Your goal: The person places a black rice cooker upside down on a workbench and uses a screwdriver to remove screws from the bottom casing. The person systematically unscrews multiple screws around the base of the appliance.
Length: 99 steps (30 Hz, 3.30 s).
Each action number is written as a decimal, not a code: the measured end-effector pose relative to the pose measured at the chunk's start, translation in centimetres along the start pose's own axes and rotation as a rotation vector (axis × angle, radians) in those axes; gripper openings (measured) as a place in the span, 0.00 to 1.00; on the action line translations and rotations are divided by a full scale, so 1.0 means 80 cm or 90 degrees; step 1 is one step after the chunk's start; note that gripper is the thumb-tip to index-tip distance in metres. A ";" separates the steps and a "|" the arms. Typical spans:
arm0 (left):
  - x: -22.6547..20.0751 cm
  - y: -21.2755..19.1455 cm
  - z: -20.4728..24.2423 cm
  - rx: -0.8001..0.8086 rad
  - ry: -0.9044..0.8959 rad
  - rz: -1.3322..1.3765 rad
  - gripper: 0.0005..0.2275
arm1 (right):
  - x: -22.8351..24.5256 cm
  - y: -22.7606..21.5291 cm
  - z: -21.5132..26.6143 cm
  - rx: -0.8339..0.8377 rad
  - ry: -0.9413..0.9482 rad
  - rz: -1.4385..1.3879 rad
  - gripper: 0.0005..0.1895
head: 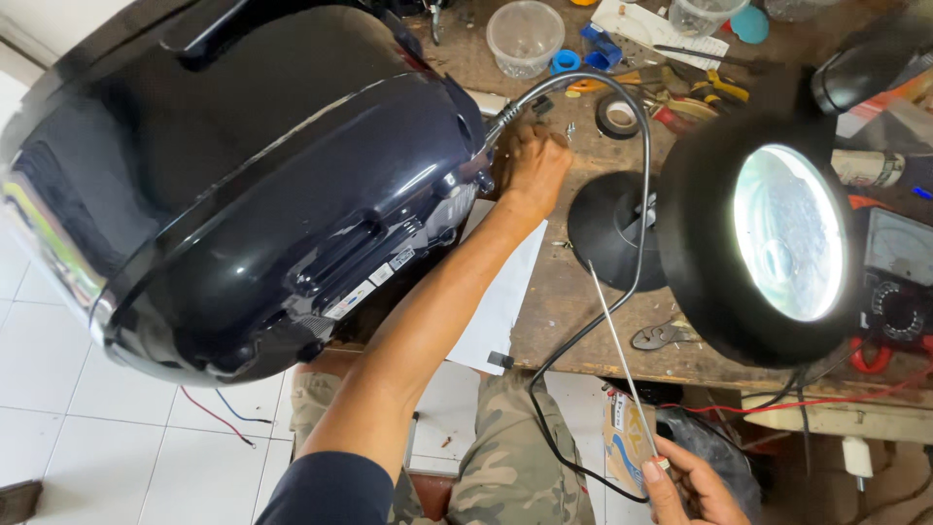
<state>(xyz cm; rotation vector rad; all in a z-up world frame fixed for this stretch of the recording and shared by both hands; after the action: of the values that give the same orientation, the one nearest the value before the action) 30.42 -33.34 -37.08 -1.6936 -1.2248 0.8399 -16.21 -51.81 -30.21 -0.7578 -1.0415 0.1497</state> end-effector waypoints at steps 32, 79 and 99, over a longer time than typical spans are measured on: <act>0.023 -0.274 0.202 -0.179 -0.411 1.656 0.11 | 0.130 -0.034 0.063 -0.195 -0.304 0.055 0.15; 0.057 -0.530 0.228 -0.009 -0.005 0.838 0.10 | 0.210 -0.006 -0.002 -0.171 -0.454 0.005 0.14; 0.198 -0.528 0.052 0.243 -0.152 0.161 0.45 | 0.281 0.022 -0.046 -0.190 -0.651 0.011 0.12</act>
<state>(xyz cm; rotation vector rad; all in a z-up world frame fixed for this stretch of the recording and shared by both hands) 15.49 -10.87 -0.71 -1.4803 -0.9340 1.3688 -1.13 -42.13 -16.09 -0.9799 -2.0577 0.4288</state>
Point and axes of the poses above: each hand's wrist, its own z-axis away from the middle knuckle, its own y-axis out of the palm, x = y × z, the point moved 1 cm from there along -z, towards the middle knuckle, and after that the axes turned 14 degrees about z, right-handed, at the moved point
